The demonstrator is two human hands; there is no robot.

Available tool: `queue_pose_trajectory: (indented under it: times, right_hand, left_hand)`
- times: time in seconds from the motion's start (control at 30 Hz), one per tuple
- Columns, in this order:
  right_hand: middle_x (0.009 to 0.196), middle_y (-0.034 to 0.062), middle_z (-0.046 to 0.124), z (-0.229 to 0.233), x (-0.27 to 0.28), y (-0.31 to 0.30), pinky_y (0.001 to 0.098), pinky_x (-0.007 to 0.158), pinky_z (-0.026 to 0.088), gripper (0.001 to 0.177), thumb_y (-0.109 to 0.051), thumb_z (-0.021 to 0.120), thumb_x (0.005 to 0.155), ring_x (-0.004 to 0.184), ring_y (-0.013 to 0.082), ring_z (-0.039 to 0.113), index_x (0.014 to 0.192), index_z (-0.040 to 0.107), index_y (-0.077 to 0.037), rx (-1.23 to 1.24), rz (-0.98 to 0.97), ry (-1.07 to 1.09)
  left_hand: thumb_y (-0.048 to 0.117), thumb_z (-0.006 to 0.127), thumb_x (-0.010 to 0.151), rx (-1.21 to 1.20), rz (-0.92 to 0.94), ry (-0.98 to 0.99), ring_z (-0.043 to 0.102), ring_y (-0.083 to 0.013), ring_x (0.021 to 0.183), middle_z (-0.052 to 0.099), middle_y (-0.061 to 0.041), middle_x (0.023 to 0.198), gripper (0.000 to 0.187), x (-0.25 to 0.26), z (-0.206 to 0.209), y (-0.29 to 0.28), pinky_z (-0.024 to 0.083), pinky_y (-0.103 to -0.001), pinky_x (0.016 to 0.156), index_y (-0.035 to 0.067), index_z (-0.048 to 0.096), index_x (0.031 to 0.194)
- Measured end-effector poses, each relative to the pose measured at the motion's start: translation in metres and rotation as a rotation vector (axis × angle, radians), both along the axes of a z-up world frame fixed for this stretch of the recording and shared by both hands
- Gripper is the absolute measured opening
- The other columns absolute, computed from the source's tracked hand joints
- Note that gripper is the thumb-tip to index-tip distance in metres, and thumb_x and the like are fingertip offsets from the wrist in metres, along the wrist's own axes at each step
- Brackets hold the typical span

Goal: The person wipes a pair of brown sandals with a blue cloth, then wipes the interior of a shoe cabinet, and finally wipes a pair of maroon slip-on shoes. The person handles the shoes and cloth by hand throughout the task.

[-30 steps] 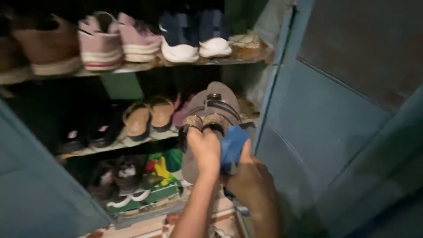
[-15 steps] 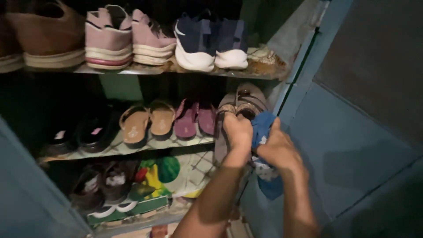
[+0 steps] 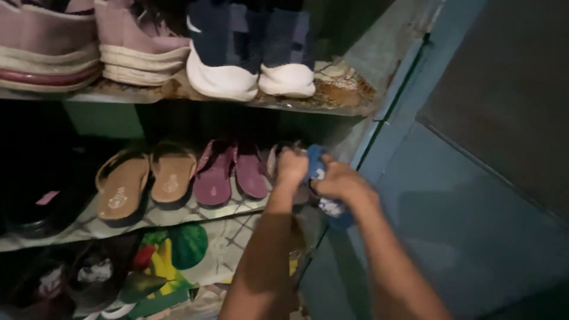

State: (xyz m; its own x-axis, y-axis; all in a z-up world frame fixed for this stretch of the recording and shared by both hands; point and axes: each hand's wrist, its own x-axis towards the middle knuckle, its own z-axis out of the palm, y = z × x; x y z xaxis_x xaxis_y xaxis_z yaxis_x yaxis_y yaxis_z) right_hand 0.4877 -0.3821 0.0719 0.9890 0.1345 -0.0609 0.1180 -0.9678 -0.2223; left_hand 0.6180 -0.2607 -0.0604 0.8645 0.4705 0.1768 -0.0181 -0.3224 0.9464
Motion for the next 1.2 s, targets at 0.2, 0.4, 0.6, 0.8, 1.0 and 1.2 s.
queue_pose_trajectory:
  times: [0.2,0.4,0.6,0.8,1.0,1.2]
  right_hand:
    - [0.161,0.0194,0.036,0.01,0.008,-0.011,0.0371,0.117,0.038,0.132,-0.065,0.083,0.06,0.146,0.0319,0.041,0.159,0.022,-0.003,-0.078,0.201,0.19]
    - [0.16,0.0194,0.037,0.004,0.002,-0.009,0.0378,0.115,0.042,0.143,-0.057,0.093,0.056,0.144,0.0325,0.044,0.161,0.014,-0.003,-0.264,0.205,0.211]
    - [0.131,0.0239,0.069,-0.005,0.002,0.001,0.0443,0.101,0.054,0.082,-0.059,0.086,0.072,0.119,0.0368,0.067,0.128,0.071,0.0,-0.066,-0.004,0.03]
    - [0.127,0.0162,0.07,-0.027,-0.004,0.022,0.0467,0.097,0.055,0.05,-0.023,0.074,0.083,0.118,0.0354,0.067,0.132,0.067,-0.016,-0.057,-0.069,-0.165]
    - [0.128,0.0127,0.068,0.0,-0.026,0.023,0.0458,0.101,0.053,0.059,-0.044,0.079,0.082,0.121,0.0338,0.065,0.133,0.064,-0.018,-0.034,-0.045,-0.05]
    - [0.138,0.0181,0.063,0.003,-0.025,0.015,0.0498,0.103,0.051,0.045,-0.038,0.065,0.095,0.124,0.0409,0.062,0.133,0.066,-0.015,0.07,-0.214,-0.237]
  left_hand:
    - [0.026,0.073,0.077,0.585,-0.323,0.47,0.065,-0.0408,0.125,0.067,-0.027,0.13,0.056,-0.136,0.103,0.014,0.055,-0.046,0.104,0.001,0.071,0.127]
    - [0.038,0.085,0.078,0.912,-0.554,0.476,0.02,-0.0344,0.155,0.02,-0.018,0.166,0.088,-0.255,0.164,0.039,0.019,-0.061,0.122,0.015,0.043,0.152]
    - [0.04,0.084,0.075,0.92,-0.35,-0.069,0.018,-0.0484,0.155,0.011,-0.018,0.169,0.072,-0.198,0.078,0.056,0.04,-0.055,0.11,0.02,0.062,0.14]
    - [0.051,0.08,0.076,0.764,-0.369,0.13,0.038,-0.052,0.137,0.008,-0.023,0.166,0.078,-0.174,0.075,0.069,0.04,-0.05,0.112,0.029,0.054,0.147]
    - [0.068,0.063,0.085,0.806,-0.38,0.067,0.038,-0.0455,0.139,0.038,-0.02,0.154,0.076,-0.172,0.063,0.094,0.035,-0.053,0.115,0.028,0.053,0.149]
    - [0.067,0.071,0.082,0.786,-0.286,-0.062,0.04,-0.046,0.136,0.041,-0.027,0.151,0.082,-0.174,0.054,0.098,0.038,-0.051,0.113,0.011,0.056,0.14]
